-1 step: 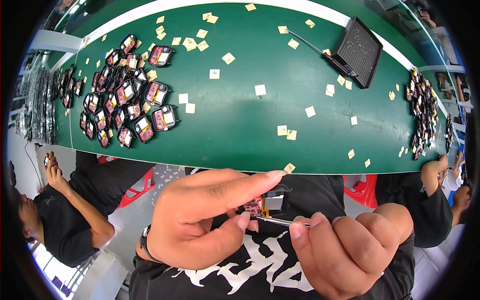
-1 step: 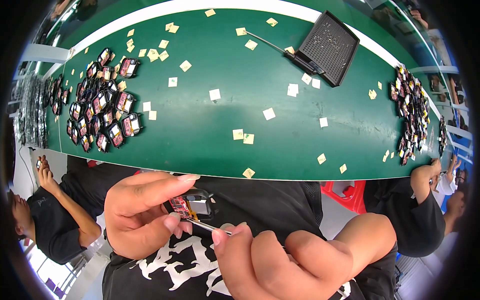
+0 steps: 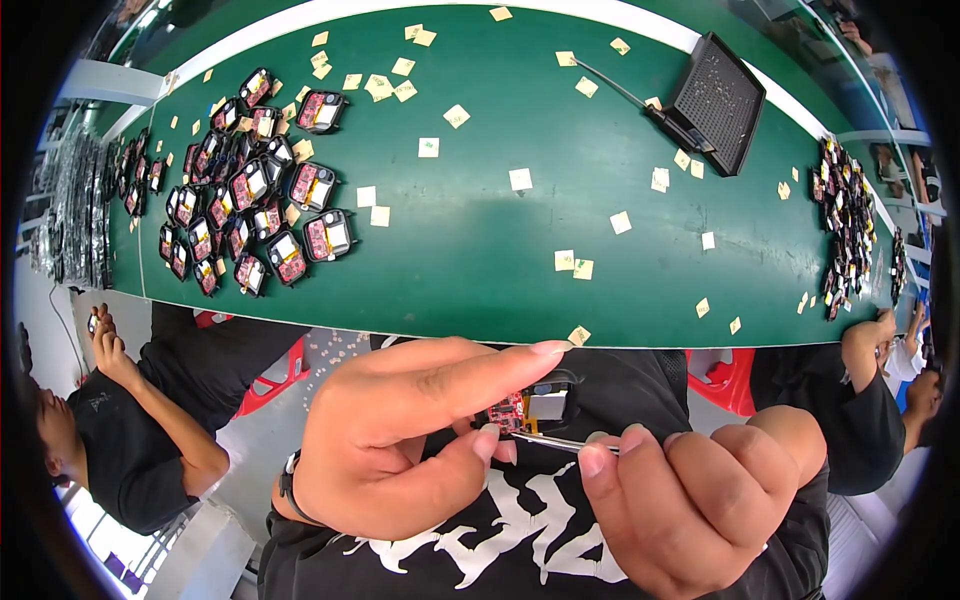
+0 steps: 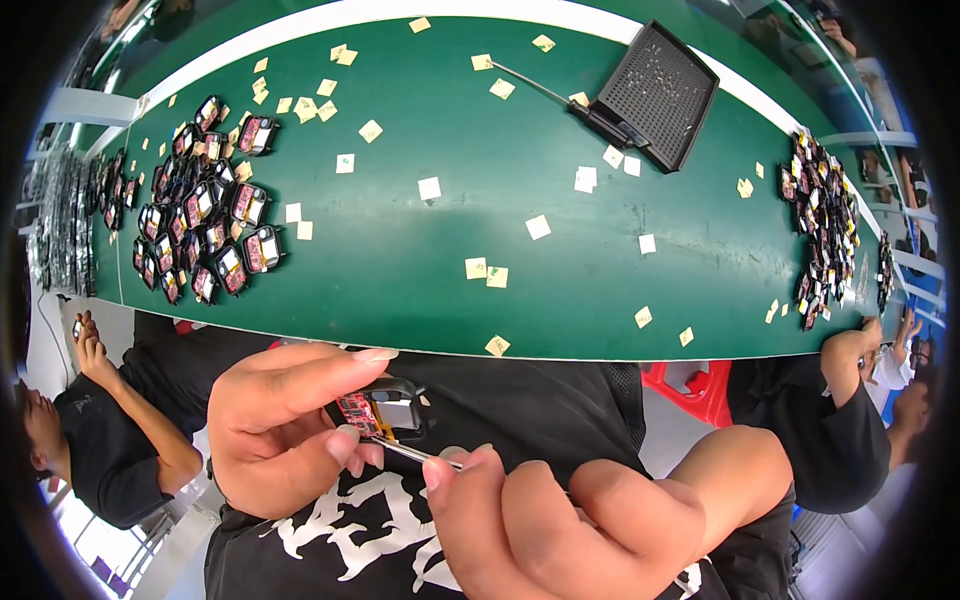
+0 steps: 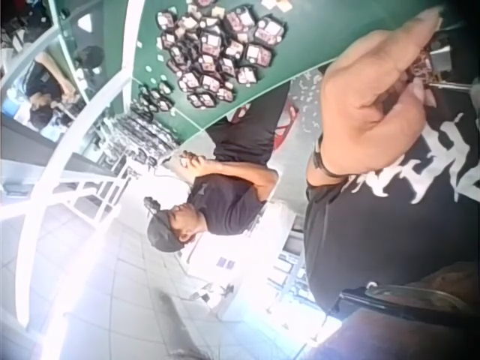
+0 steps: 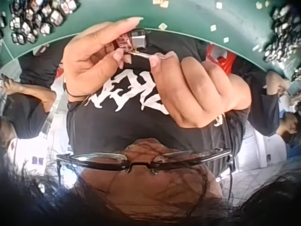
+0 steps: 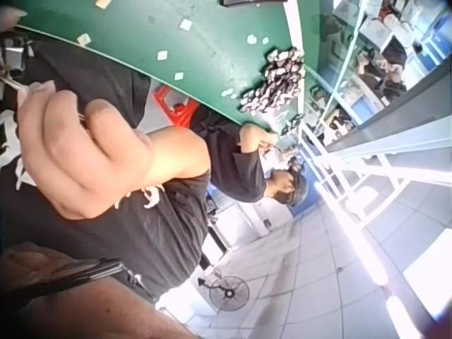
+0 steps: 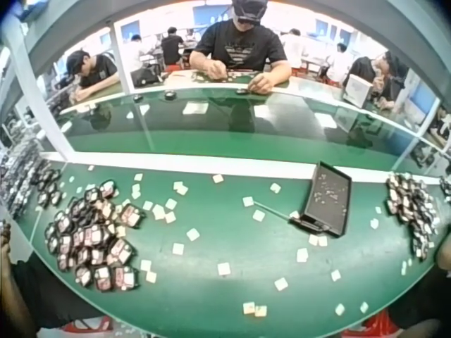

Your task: Inspecting and manipulating small electronic components with tweezers at a factory assembly line.

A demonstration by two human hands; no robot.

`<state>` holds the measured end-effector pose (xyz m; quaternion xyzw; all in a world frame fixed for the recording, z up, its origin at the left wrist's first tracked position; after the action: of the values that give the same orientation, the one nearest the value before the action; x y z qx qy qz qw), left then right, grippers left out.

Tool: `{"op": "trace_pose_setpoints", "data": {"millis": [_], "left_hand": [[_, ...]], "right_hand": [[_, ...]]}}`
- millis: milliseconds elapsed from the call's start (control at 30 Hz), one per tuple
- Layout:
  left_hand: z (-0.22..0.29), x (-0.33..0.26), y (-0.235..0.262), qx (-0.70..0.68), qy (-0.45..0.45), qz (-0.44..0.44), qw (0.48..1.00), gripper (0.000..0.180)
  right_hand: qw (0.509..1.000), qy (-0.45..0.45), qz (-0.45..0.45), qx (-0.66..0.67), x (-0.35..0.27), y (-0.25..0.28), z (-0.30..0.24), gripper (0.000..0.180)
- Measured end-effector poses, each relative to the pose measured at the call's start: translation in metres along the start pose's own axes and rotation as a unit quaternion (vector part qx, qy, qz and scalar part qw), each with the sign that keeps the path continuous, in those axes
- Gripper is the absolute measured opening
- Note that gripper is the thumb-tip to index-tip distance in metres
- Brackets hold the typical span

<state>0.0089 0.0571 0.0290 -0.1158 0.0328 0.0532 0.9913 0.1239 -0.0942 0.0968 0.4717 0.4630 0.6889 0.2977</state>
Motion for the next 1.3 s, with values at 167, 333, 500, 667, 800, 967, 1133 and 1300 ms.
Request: {"op": "trace_pose_setpoints", "data": {"millis": [167, 333, 500, 667, 800, 967, 1133, 1300], "left_hand": [[-0.002, -0.002, 0.001, -0.013, 0.002, 0.002, 1.0, 0.061], [-0.006, -0.002, 0.001, -0.028, 0.008, -0.025, 0.999, 0.062], [-0.008, -0.003, -0.001, -0.016, 0.017, -0.024, 0.999, 0.062], [-0.005, -0.004, 0.001, 0.001, 0.009, -0.008, 1.0, 0.062], [-0.003, -0.002, 0.003, -0.001, 0.001, -0.008, 1.0, 0.061], [-0.001, -0.003, 0.0, 0.004, -0.024, -0.002, 1.0, 0.061], [-0.004, -0.005, 0.0, 0.049, -0.044, 0.017, 0.998, 0.063], [-0.007, -0.006, -0.003, 0.059, -0.062, 0.034, 0.996, 0.066]], "right_hand": [[1.0, 0.001, -0.01, 0.016, 0.0, 0.0, 0.0, 0.014], [0.998, -0.045, 0.014, 0.052, -0.001, -0.01, -0.004, 0.023], [0.996, -0.027, 0.008, 0.085, 0.0, -0.013, 0.005, 0.023], [0.992, -0.071, 0.008, 0.103, 0.001, -0.006, 0.004, 0.019], [0.995, -0.071, 0.007, 0.064, 0.003, 0.003, 0.002, 0.015], [0.998, -0.035, 0.017, 0.041, 0.003, -0.002, 0.002, 0.012], [0.999, -0.022, 0.001, 0.044, 0.004, -0.003, 0.0, 0.01], [0.998, -0.012, -0.026, 0.061, 0.005, -0.002, 0.001, 0.01]]}}
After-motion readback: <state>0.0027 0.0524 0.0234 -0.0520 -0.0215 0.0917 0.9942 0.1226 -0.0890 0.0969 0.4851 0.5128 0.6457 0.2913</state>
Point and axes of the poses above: each hand's wrist, its own x-axis towards the middle knuckle, its own y-axis out of the back of the hand, z = x × y, the point moved 5 cm from there along x, towards the middle knuckle, and after that the axes turned 7 degrees about -z, right-handed, at the moved point
